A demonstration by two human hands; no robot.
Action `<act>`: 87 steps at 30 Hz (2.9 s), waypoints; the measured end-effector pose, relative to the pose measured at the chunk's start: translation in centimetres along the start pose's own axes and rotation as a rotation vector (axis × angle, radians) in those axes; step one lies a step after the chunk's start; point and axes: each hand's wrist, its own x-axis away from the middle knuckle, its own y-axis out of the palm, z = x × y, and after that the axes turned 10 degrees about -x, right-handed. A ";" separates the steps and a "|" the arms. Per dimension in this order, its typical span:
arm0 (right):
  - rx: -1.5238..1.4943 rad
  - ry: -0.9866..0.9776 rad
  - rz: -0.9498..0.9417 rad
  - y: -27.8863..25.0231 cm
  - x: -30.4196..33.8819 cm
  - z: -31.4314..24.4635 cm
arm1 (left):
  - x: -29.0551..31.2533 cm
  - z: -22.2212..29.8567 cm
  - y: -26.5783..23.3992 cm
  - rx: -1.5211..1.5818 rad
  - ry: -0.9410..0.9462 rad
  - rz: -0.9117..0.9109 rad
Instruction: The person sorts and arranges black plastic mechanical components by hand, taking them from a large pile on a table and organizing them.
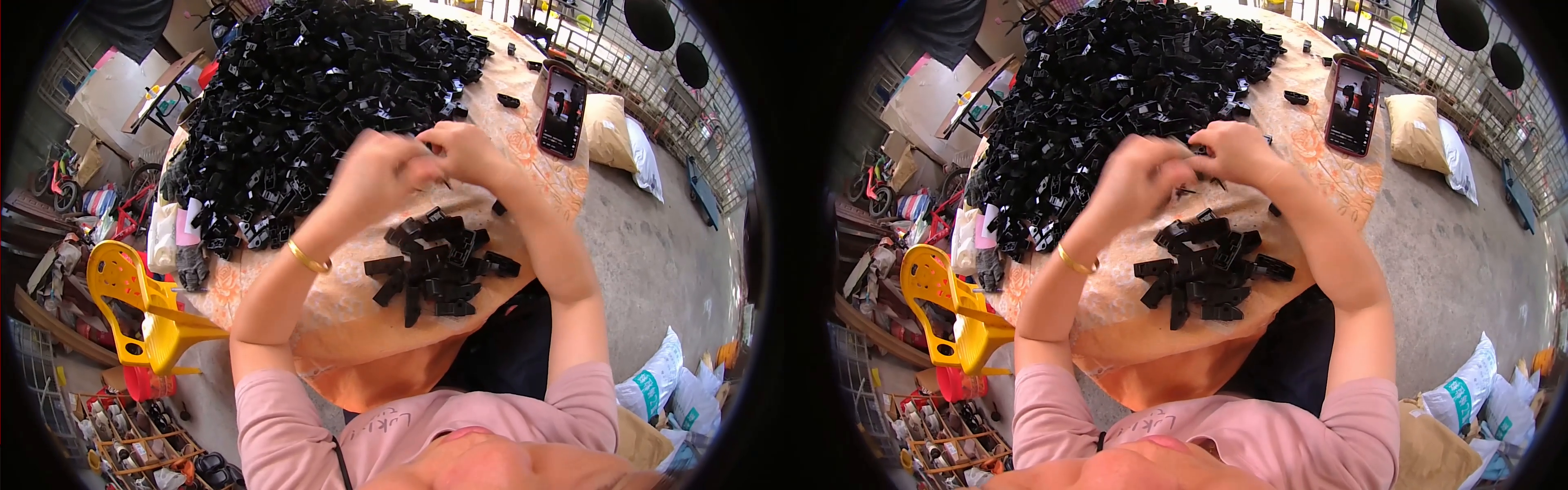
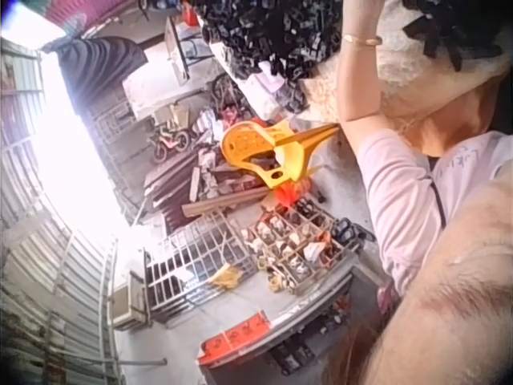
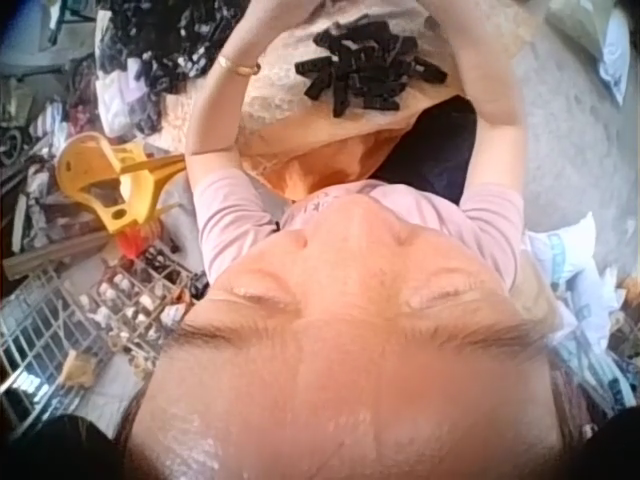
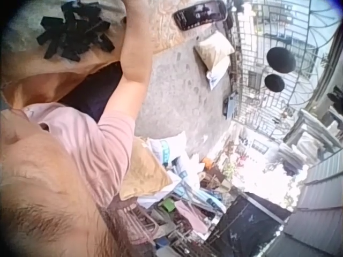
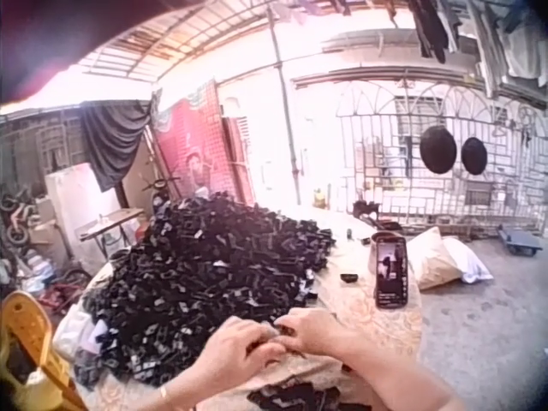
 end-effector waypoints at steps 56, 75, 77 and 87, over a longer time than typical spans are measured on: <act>-0.587 -0.158 0.333 -0.6 -0.2 -5.2 | -0.5 -3.8 -1.2 1.126 -0.710 -0.252; -0.129 -0.316 0.328 -0.5 0.0 -6.1 | -0.1 -3.8 -1.5 0.812 -0.456 -0.422; -0.157 -0.325 0.351 -0.4 -0.1 -5.9 | -0.1 -3.2 -1.5 0.798 -0.482 -0.399; -0.576 0.194 0.330 -1.8 -0.5 0.8 | 0.5 -1.4 0.7 0.496 -0.153 -0.360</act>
